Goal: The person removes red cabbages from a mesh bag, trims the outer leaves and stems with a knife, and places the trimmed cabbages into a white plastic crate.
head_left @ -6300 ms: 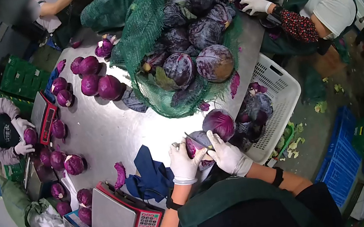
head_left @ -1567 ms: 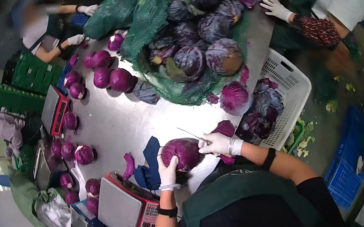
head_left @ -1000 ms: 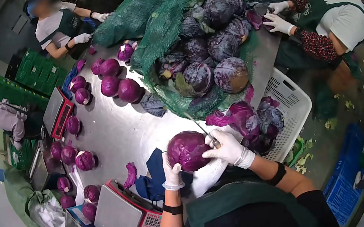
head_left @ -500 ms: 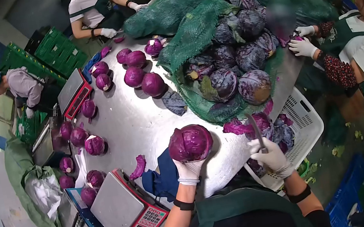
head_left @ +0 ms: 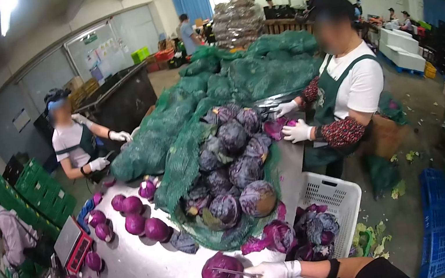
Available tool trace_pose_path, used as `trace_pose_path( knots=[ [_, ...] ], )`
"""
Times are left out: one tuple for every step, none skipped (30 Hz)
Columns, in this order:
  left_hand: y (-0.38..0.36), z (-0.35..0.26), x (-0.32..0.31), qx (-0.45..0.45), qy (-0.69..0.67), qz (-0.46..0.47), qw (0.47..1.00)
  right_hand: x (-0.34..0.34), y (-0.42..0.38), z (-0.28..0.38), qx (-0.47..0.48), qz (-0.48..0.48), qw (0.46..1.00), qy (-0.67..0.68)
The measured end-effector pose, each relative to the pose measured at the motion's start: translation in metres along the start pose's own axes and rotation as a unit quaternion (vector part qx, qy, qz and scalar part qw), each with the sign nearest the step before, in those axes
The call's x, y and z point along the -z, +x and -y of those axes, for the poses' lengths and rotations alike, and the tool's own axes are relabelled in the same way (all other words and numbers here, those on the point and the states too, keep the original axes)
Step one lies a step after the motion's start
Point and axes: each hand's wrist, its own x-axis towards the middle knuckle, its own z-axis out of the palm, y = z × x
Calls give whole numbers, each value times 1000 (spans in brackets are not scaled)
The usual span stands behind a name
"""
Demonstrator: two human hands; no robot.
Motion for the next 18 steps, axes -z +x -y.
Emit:
trace_pose_path(
  knots=[
    [-13,-6,-20,25,-86,31,995,6,-7,-10,-36,-19,998,49],
    [-29,-11,-38,52,-172,59,982,12,-11,-21,-72,-37,992,101],
    [-23,2,-15,2,-63,78,995,13,-9,-25,-18,-142,985,93],
    [-23,5,-16,-20,6,70,997,19,-6,-31,-100,-148,978,107],
    [-20,5,-20,-25,38,61,997,18,-4,-34,-46,-180,978,95],
    [-17,4,-29,-21,62,58,996,16,0,-28,9,-218,972,83],
    [-13,4,-36,-17,81,57,995,20,15,-65,30,-229,973,27],
    [-11,4,-48,-12,99,56,993,23,15,-50,44,-239,951,-188],
    [-6,4,-56,-8,110,63,992,20,18,-49,35,-246,940,-232],
    [-5,5,-61,-8,120,66,991,18,20,-48,25,-247,929,-275],
    [-4,6,-67,-8,131,67,989,20,19,-48,53,-253,935,-242],
    [-1,7,-71,-9,135,70,988,19,18,-47,84,-236,950,-189],
    [2,6,-74,-5,135,75,988,18,11,-48,75,-207,956,-193],
    [5,7,-77,-4,140,78,987,17,4,-48,65,-180,962,-197],
    [6,7,-80,-6,142,80,987,16,0,-44,-50,-94,988,-112],
    [9,6,-85,-1,141,84,986,15,-14,-42,-13,-52,996,-64],
    [12,6,-86,-2,139,85,987,17,-19,-51,69,-76,986,-132],
    [14,5,-87,-4,136,82,987,18,-24,-60,148,-94,964,-198]
  ],
)
